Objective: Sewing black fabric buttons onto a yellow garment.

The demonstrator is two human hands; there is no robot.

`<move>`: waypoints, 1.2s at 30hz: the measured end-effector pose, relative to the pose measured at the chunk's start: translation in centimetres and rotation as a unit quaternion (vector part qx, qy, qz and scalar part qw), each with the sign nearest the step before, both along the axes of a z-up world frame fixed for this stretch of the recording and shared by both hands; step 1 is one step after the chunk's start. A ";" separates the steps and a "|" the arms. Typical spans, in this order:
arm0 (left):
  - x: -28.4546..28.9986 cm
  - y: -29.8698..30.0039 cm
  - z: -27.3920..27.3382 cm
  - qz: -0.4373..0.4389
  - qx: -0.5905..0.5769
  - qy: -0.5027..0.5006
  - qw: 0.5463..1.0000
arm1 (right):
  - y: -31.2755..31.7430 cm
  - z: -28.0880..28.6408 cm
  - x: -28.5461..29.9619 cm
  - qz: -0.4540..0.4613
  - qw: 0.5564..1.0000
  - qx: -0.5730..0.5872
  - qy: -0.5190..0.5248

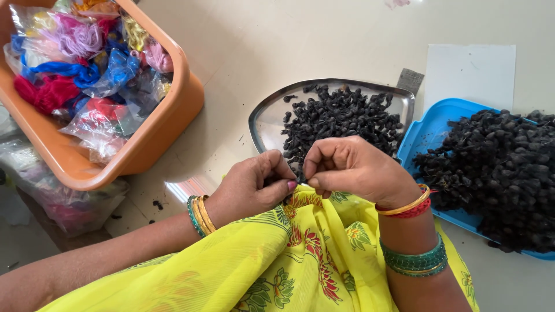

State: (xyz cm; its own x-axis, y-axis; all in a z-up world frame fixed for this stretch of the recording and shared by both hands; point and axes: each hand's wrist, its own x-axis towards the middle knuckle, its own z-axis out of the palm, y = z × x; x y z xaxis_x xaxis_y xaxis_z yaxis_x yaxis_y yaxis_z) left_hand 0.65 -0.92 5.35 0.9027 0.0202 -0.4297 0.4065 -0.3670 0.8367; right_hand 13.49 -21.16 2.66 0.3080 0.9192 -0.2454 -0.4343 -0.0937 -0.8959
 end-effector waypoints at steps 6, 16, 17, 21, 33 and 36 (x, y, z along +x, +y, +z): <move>0.1 -0.7 0.3 0.009 0.023 -0.018 1.000 | -0.5 0.1 0.1 -0.017 1.000 -0.017 0.020; -2.2 3.6 -3.3 0.070 -0.009 0.011 0.997 | -6.0 -2.5 3.4 -0.284 0.949 -0.083 -0.106; -2.1 3.6 -3.2 0.097 -0.083 0.033 0.991 | -5.7 -2.4 3.3 -0.329 0.940 -0.042 -0.077; -1.7 3.1 -3.2 0.148 -0.235 0.028 0.960 | -2.1 -3.6 2.6 -0.263 0.951 -0.090 -0.134; -1.4 3.7 -4.0 0.133 -0.251 -0.003 0.959 | 3.8 0.1 -2.1 -0.126 0.988 0.052 -0.075; -1.3 3.3 -3.7 0.143 -0.239 -0.013 0.960 | 3.9 -0.9 -3.0 -0.078 0.985 0.105 -0.113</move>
